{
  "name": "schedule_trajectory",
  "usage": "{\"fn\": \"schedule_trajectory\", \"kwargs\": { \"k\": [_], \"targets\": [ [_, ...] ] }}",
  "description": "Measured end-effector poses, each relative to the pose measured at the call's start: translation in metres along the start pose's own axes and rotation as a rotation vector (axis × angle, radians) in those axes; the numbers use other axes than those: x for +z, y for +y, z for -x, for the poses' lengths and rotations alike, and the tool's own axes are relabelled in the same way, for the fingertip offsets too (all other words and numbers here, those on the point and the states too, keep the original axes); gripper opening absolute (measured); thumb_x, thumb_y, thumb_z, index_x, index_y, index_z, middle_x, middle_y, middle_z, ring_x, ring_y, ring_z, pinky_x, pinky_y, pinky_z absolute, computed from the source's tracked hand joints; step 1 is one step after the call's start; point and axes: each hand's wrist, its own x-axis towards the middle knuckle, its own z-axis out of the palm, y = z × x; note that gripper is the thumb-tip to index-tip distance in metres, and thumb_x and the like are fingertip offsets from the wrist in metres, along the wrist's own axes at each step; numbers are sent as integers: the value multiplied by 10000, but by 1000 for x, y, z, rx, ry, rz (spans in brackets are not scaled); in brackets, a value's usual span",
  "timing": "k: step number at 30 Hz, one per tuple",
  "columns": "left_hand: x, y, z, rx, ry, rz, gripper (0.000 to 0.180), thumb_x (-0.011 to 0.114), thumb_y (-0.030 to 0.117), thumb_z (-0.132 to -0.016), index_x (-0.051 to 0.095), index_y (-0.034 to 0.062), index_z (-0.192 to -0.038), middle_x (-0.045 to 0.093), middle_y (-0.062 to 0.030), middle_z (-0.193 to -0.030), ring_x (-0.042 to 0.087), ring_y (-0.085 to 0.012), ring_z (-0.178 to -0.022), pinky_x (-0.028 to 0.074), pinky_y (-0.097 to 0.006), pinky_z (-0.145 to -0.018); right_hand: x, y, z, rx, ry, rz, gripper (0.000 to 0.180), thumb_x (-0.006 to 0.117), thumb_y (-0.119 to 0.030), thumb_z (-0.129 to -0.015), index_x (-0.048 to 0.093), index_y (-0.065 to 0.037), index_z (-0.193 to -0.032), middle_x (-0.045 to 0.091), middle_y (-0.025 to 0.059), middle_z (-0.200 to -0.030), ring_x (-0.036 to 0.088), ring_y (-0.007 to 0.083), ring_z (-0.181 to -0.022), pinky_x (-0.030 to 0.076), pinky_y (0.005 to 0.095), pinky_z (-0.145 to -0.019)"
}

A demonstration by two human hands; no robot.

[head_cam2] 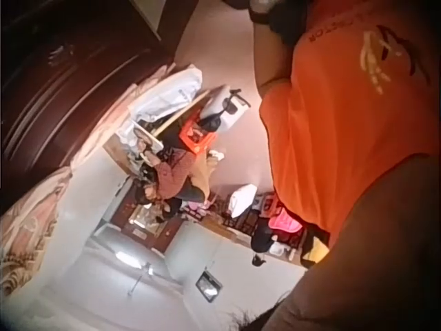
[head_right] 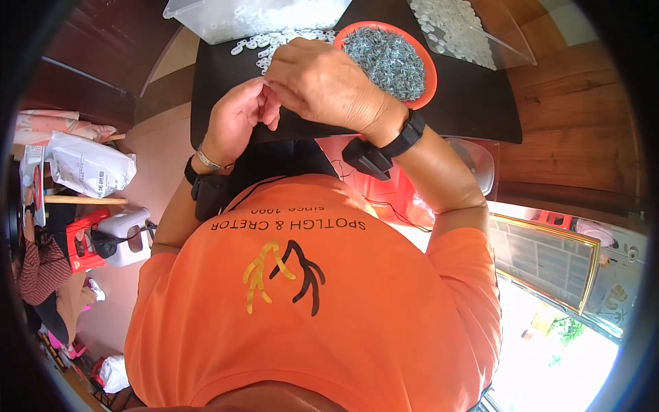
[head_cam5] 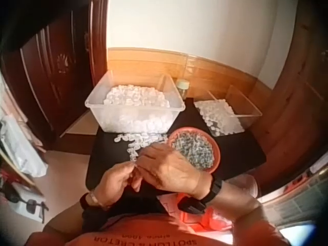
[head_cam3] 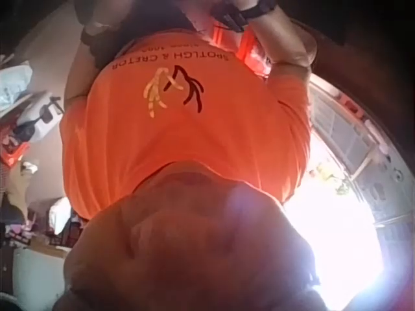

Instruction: The recorder is manually inserting small metal rings into white plastic components at a workshop table.

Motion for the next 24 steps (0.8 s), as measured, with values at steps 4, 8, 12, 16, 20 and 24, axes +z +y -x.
{"fn": "schedule_trajectory", "kwargs": {
  "k": [4,8,12,16,20,24],
  "targets": [
    [-1,-5,2,-1,-85,145,307,382,218,-966,561,-31,-991,493,-46,-771,469,-157,-689,418,-308,-676,4,-2,12,15,59,4,205,684,-30,-705,655,-60,-906,641,56,-893,619,259,-823,520,346,-706],
    [4,-6,2,-42,-48,213,257,440,212,-932,565,-12,-918,527,-58,-738,517,-176,-681,433,-293,-665,7,-9,20,56,62,-32,244,698,-17,-702,675,-68,-939,643,62,-901,628,260,-828,530,341,-705],
    [-1,-11,5,-40,-65,219,198,457,168,-892,559,-1,-908,523,-52,-737,523,-160,-691,427,-284,-660,14,-23,24,205,130,-207,260,722,-15,-722,696,-76,-973,643,88,-920,641,257,-847,538,333,-712],
    [-4,-4,12,-89,-42,-123,161,476,155,-870,559,17,-857,515,-24,-697,510,-122,-649,409,-246,-638,20,-28,31,293,159,-313,257,724,-10,-725,691,-75,-972,641,80,-925,630,254,-858,533,330,-711],
    [-1,3,13,-118,-36,-219,149,485,139,-862,562,23,-810,504,-12,-670,489,-104,-611,404,-239,-598,25,-28,34,202,154,-205,228,690,-64,-742,688,-80,-970,640,45,-883,607,242,-834,528,334,-697],
    [0,2,10,-104,-47,-224,153,489,133,-858,563,22,-784,500,-13,-658,488,-104,-602,408,-245,-585,23,-29,37,200,139,-176,252,714,-45,-721,683,-80,-968,642,45,-909,610,241,-856,527,331,-708]
  ]
}}
